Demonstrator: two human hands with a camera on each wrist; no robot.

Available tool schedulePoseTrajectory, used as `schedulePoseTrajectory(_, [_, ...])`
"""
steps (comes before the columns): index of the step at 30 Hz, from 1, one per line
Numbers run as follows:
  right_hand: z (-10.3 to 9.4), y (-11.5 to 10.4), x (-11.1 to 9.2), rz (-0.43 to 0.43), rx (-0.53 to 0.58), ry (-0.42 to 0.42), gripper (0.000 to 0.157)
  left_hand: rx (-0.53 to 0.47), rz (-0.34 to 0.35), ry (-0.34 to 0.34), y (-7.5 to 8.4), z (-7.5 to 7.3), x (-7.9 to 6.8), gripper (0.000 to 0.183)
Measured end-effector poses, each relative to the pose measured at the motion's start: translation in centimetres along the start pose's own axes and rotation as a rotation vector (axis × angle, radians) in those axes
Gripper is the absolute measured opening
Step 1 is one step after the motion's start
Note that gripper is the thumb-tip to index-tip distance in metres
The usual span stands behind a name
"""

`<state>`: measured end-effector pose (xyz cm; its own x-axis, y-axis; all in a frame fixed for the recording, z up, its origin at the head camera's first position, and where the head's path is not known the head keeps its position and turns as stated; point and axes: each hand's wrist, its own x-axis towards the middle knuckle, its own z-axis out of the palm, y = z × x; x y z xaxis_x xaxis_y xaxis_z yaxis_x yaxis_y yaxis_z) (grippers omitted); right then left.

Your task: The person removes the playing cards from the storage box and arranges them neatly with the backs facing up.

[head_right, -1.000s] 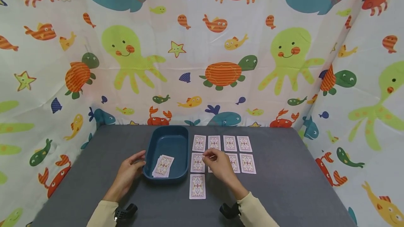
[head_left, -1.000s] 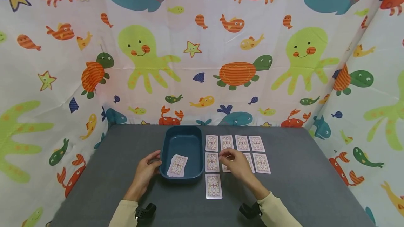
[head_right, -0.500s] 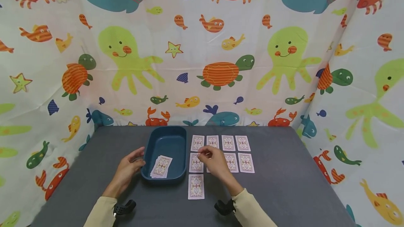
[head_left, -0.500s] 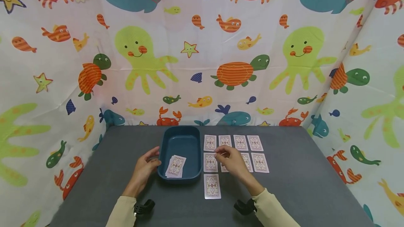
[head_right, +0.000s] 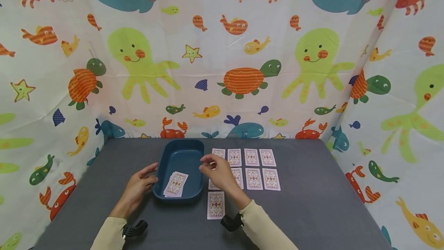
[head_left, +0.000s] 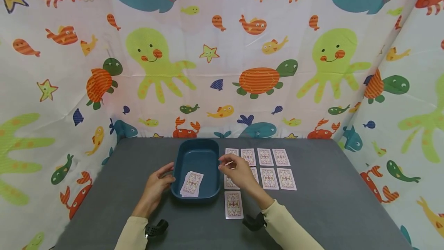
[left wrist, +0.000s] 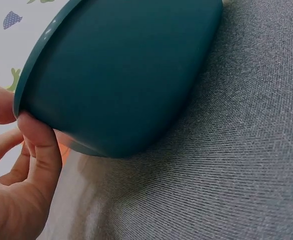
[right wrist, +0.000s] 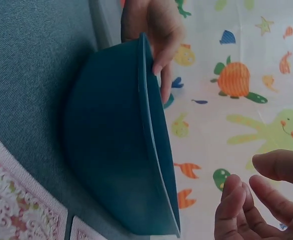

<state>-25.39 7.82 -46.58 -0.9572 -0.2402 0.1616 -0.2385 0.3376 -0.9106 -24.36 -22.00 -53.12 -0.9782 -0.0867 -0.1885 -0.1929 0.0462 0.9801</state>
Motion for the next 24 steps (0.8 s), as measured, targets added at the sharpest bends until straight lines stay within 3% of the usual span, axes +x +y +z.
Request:
schedulePoseTrajectory(8, [1.3, -1.0, 0.8, -0.026, 0.0, -0.04, 0.022, -0.027, 0.003, -0.052, -0.3, -0.3, -0.3, 0.054])
schedulePoseTrajectory(24, [5.3, -1.2, 2.9, -0.003, -0.052, -0.113, 0.033, -0.045, 0.01, -0.047, -0.6, -0.4, -0.3, 0.055])
